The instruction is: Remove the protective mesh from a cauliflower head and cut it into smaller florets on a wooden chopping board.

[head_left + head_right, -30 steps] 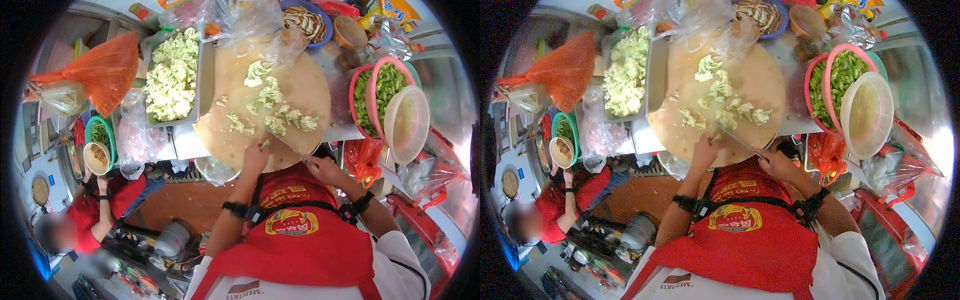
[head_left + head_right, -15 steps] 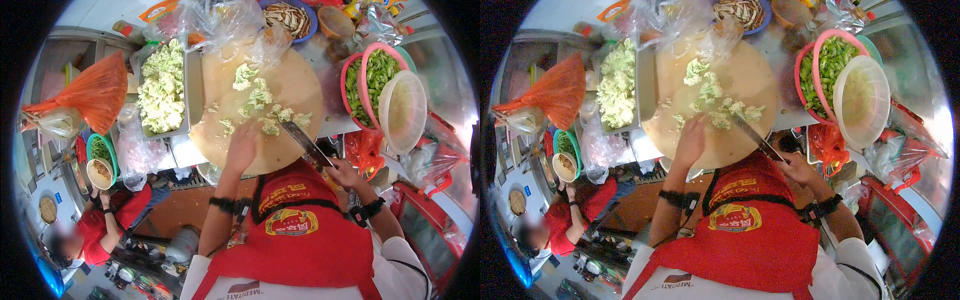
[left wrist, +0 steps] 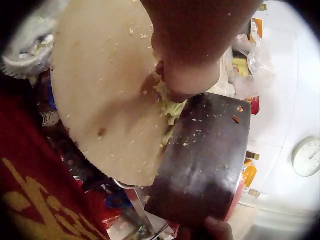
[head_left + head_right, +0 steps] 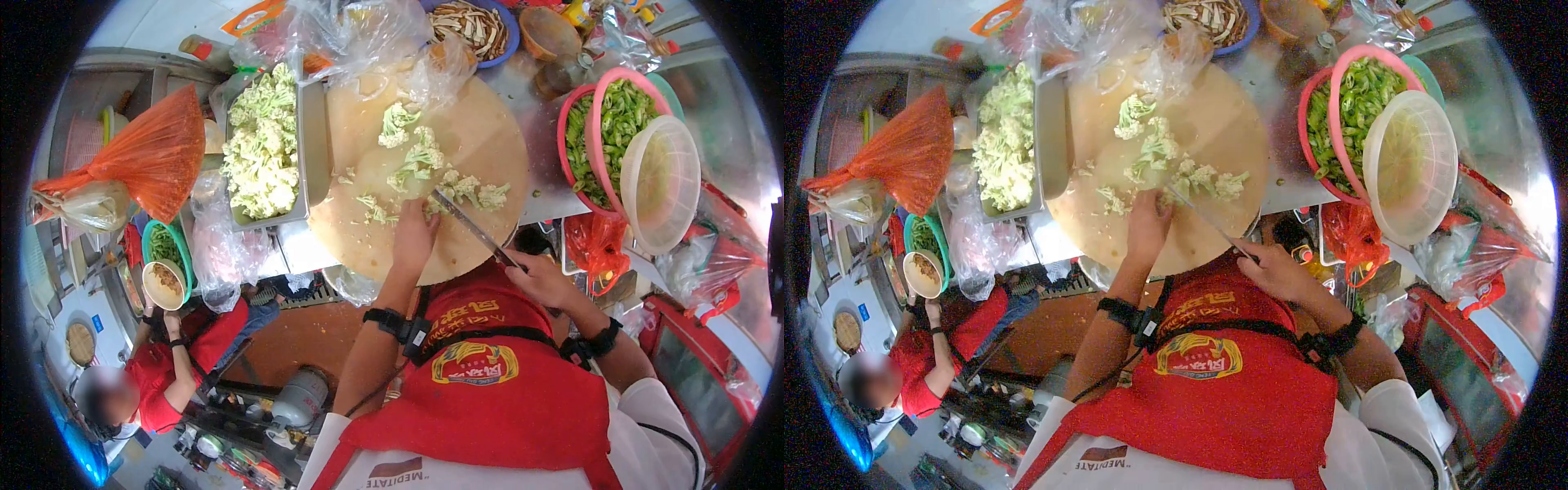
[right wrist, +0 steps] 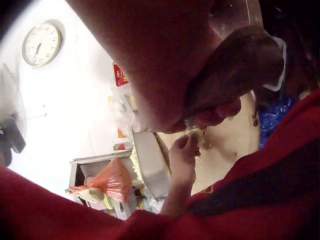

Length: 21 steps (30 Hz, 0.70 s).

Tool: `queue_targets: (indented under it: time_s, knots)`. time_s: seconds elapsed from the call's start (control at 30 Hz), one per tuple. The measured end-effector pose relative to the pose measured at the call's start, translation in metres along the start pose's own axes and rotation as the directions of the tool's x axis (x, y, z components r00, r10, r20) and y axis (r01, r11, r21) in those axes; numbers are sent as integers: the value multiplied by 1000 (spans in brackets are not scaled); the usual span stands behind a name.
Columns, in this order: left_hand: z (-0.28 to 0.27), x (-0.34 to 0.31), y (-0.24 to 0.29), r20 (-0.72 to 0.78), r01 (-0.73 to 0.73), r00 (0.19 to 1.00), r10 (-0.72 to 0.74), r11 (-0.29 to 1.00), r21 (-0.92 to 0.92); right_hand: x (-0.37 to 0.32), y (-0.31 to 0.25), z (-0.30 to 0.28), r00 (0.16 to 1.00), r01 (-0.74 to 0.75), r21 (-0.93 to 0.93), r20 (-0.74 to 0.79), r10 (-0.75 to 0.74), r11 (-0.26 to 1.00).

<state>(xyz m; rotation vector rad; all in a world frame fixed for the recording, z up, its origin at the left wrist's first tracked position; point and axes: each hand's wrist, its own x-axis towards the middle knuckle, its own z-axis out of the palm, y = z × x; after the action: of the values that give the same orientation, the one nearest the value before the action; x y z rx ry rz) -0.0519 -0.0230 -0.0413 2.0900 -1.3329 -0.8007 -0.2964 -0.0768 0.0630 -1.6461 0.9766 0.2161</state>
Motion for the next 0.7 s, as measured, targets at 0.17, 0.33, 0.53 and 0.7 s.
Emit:
queue_targets:
  time_s: [0.17, 0.33, 0.53, 0.7]
  knots:
    - [10, -2, -13, 12, 1, 1000, -1, 999, -37, 17, 13, 12, 999, -27, -100, 39, 31, 995]
    - [9, -5, -18, 60, 51, 997, -53, 998, 43, 41, 32, 31, 999, 29, -185, -22, -33, 982]
    - [-18, -6, -5, 67, 5, 998, -6, 1000, 23, 1, 38, -7, 993, -76, -18, 87, 78, 997]
    - [-12, 18, 27, 291, -77, 956, 23, 982, 174, -26, 64, -6, 986, -99, 172, -117, 120, 980]
